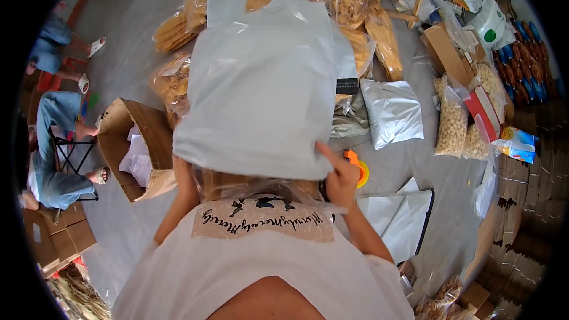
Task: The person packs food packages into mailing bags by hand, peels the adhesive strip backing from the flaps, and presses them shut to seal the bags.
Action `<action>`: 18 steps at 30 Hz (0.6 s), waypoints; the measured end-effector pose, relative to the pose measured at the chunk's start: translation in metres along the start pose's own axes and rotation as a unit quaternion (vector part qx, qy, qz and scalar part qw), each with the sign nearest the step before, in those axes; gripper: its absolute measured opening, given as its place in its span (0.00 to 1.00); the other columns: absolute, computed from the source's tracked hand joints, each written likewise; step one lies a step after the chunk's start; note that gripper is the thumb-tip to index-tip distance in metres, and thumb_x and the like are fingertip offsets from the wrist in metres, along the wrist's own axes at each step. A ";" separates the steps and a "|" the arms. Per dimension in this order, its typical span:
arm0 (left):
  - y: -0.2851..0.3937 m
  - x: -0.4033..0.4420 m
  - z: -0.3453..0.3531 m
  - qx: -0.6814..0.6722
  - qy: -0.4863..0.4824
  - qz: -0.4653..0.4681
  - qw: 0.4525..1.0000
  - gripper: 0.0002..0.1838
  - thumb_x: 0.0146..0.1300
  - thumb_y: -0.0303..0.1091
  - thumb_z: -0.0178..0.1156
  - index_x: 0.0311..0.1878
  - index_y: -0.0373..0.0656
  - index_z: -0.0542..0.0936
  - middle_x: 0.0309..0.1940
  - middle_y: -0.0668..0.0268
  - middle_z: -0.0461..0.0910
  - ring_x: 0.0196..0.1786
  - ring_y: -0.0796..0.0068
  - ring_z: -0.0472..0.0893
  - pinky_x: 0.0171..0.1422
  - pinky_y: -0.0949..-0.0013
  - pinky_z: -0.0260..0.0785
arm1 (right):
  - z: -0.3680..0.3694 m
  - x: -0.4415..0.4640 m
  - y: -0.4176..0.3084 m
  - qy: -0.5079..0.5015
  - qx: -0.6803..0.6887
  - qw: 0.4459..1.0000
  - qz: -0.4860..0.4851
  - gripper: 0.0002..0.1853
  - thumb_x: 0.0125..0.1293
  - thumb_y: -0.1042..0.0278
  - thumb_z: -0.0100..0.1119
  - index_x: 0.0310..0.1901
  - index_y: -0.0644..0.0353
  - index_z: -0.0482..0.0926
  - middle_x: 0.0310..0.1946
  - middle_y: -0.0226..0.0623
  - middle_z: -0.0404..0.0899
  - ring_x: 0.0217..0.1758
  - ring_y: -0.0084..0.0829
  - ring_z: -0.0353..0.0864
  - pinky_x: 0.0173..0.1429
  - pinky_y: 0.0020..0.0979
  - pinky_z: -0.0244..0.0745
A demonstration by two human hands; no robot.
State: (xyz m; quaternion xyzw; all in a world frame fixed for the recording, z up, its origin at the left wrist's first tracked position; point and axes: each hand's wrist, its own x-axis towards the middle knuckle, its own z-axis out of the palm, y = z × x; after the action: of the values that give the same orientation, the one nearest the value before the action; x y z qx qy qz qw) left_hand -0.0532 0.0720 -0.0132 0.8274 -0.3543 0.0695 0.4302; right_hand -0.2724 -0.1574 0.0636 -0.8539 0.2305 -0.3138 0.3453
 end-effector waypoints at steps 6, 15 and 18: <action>0.104 0.169 -0.059 -0.455 -0.034 -0.121 0.882 0.15 0.61 0.27 0.49 0.52 0.38 0.73 0.47 0.65 0.75 0.48 0.79 0.73 0.56 0.77 0.61 | -0.036 0.101 -0.034 0.261 0.386 0.860 0.207 0.07 0.59 0.71 0.56 0.26 0.62 0.76 0.21 0.24 0.74 0.21 0.13 0.69 0.30 0.18 0.66; 0.132 0.160 -0.086 -0.394 -0.060 -0.077 0.914 0.10 0.58 0.21 0.53 0.43 0.31 0.78 0.34 0.67 0.80 0.37 0.83 0.76 0.46 0.80 0.67 | -0.082 0.084 -0.006 0.140 0.237 0.952 0.132 0.12 0.60 0.77 0.50 0.45 0.68 0.76 0.38 0.37 0.79 0.41 0.22 0.77 0.48 0.22 0.69; 0.141 0.148 -0.091 -0.427 -0.036 -0.066 0.901 0.10 0.57 0.20 0.53 0.42 0.31 0.78 0.34 0.67 0.80 0.37 0.84 0.76 0.45 0.82 0.66 | -0.101 0.074 -0.018 0.131 0.241 0.954 0.122 0.12 0.59 0.78 0.50 0.45 0.68 0.76 0.39 0.37 0.79 0.43 0.22 0.76 0.49 0.22 0.68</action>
State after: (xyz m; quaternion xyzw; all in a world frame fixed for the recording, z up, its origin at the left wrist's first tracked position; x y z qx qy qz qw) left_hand -0.0172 0.0099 0.1986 0.5876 -0.3097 -0.1466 0.7331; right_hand -0.2880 -0.2353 0.1618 -0.6623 0.2935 -0.4247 0.5430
